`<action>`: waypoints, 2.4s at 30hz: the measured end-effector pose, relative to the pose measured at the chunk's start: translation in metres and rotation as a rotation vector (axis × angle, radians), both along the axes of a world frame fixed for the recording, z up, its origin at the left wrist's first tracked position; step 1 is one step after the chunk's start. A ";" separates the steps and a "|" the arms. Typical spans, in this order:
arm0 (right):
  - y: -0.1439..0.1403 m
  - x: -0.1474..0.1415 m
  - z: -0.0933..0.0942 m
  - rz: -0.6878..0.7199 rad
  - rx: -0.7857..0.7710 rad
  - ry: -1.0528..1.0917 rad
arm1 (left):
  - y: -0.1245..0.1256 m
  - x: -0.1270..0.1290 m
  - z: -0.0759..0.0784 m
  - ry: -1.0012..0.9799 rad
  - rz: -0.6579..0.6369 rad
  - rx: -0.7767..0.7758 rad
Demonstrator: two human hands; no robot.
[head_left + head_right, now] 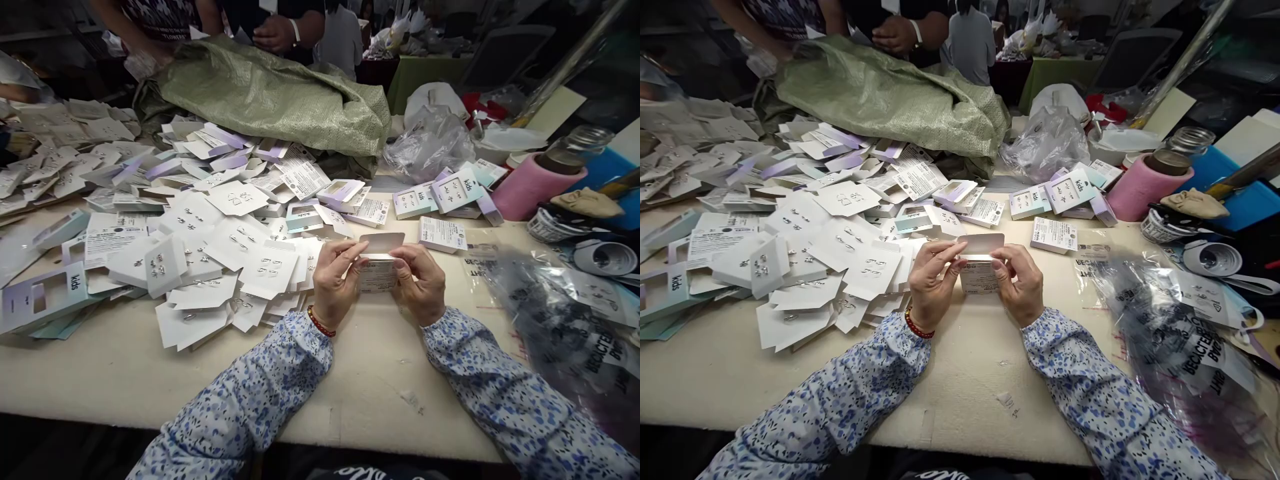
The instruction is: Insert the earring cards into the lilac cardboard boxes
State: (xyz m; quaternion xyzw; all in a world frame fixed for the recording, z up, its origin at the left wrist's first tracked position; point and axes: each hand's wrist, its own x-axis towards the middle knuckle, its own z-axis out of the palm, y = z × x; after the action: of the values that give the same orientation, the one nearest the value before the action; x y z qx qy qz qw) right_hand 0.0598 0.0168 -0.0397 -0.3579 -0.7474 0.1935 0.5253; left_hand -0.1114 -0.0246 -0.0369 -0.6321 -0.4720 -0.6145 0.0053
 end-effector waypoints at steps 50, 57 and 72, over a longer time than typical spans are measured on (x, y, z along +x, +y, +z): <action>0.013 0.027 0.035 0.436 -0.443 -0.064 | 0.001 0.001 0.008 -0.335 -0.400 -0.401; 0.013 0.027 0.027 0.462 -0.286 0.019 | 0.000 -0.005 0.010 -0.048 -0.305 -0.178; 0.018 0.028 0.026 0.421 -0.128 -0.088 | 0.006 -0.019 0.010 0.073 -0.350 -0.130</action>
State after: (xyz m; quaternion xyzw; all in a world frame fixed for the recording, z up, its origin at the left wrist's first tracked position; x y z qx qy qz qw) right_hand 0.0875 0.0348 -0.0137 -0.2349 -0.8140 0.3300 0.4163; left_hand -0.1308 -0.0186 -0.0265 -0.7254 -0.3931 -0.5509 -0.1255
